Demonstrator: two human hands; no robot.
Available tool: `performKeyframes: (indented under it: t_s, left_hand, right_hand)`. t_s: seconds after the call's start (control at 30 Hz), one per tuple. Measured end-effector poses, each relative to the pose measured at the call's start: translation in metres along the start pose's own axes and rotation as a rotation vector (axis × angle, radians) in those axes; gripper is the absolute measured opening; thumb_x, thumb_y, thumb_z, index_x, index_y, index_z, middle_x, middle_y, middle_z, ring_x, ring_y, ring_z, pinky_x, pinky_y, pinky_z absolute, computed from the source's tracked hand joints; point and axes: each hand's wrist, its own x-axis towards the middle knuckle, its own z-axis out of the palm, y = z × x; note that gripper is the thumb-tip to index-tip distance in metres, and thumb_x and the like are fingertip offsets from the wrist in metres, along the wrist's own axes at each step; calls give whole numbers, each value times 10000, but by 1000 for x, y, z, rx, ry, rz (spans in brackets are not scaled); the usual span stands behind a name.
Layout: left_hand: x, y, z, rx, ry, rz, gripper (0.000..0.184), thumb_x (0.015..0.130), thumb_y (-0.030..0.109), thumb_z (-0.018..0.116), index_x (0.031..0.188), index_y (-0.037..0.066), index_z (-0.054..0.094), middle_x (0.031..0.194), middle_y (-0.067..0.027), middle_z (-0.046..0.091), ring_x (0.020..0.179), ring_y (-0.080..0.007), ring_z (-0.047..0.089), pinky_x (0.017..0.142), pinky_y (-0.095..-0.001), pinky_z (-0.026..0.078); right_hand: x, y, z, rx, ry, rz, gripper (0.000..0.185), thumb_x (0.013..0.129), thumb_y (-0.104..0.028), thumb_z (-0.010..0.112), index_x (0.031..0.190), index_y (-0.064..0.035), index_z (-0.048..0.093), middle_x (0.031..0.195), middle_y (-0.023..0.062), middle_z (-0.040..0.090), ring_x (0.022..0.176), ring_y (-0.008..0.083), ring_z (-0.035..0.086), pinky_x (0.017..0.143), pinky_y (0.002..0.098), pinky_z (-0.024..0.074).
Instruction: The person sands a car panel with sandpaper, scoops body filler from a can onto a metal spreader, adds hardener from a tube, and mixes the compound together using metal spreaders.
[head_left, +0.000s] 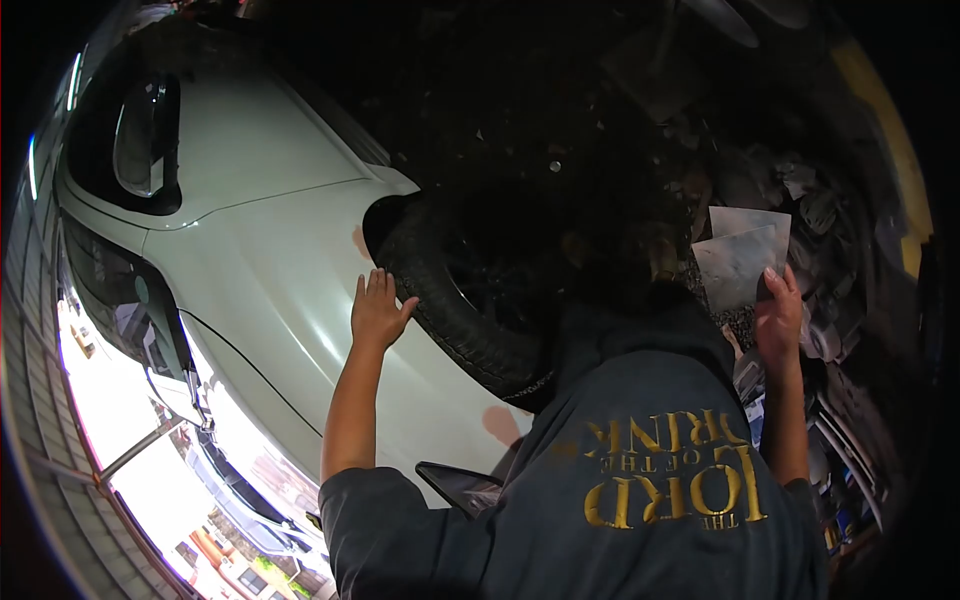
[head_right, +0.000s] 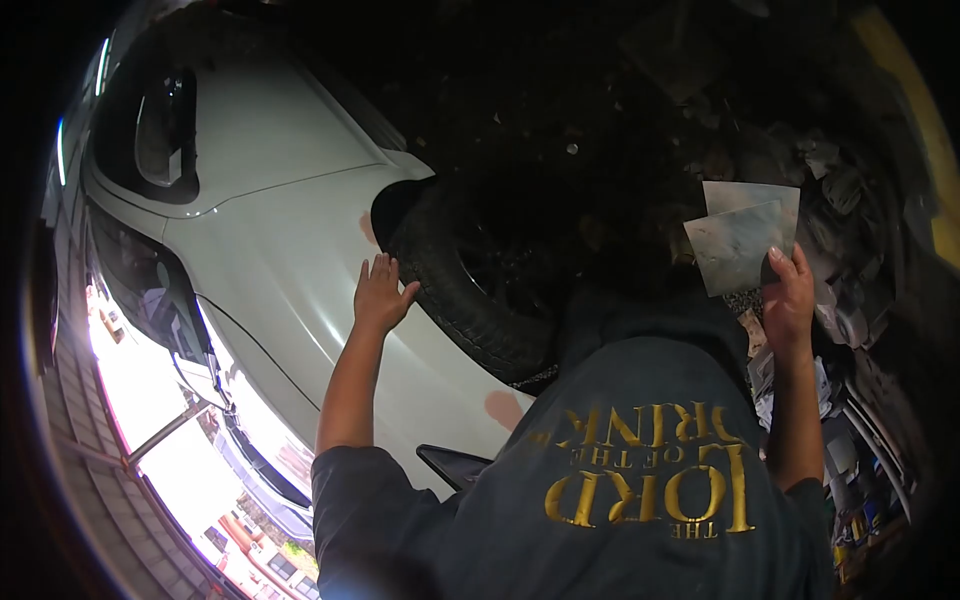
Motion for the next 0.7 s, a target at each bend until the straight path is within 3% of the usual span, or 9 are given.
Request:
performKeyframes:
  t_s: [0.17,0.27,0.33,0.4,0.47,0.57,0.7]
  left_hand:
    - [-23,39,-6,-41,-168,24,773,1014,578,257,1501,-20,312,1571,-183,307,1482,-281,236,1230,-419,107]
    - [-29,70,16,-556,-329,75,759,1023,569,258,1520,-5,275,1596,-158,266,1492,-265,218,1232,-399,99]
    - [-67,147,21,-1496,-395,-258,768,1025,575,279,1543,12,215,1628,-129,190,1505,-245,175,1225,-372,94]
    - [-97,213,-33,-1803,-560,-241,820,1003,633,281,1563,51,142,1650,-109,78,1520,-210,56,1225,-365,38]
    - [-118,300,28,-2242,-546,-325,833,996,635,316,1565,53,139,1645,-131,88,1521,-222,64,1225,-374,36]
    - [-139,432,109,-2709,-483,-667,838,995,623,346,1572,66,105,1653,-83,69,1517,-199,69,1212,-338,80]
    - [-125,464,89,-2956,-236,-868,902,968,669,333,1566,45,73,1648,-108,15,1515,-209,6,1210,-357,37]
  right_hand:
    - [14,-11,-9,-1,-22,0,280,946,-113,585,1198,10,582,1135,69,656,1066,149,607,982,310,432]
    - [20,-12,-34,-27,-59,8,296,944,-125,590,1212,1,573,1146,66,651,1075,157,606,993,321,431]
    - [29,-17,-42,-23,-93,8,302,941,-127,593,1215,-2,569,1153,64,649,1081,158,605,998,323,431]
    - [30,-23,-43,-7,-107,17,295,937,-120,595,1206,0,572,1150,65,649,1080,151,605,995,315,432]
    - [37,-23,-48,-10,-146,41,291,935,-117,598,1200,1,576,1147,68,653,1078,149,608,987,310,439]
    - [50,-33,-34,-56,-193,56,271,935,-115,596,1178,4,595,1117,69,667,1046,147,621,954,304,460]
    - [58,-47,-15,-130,-292,93,263,935,-119,596,1168,2,608,1089,64,682,1026,138,631,917,293,480]
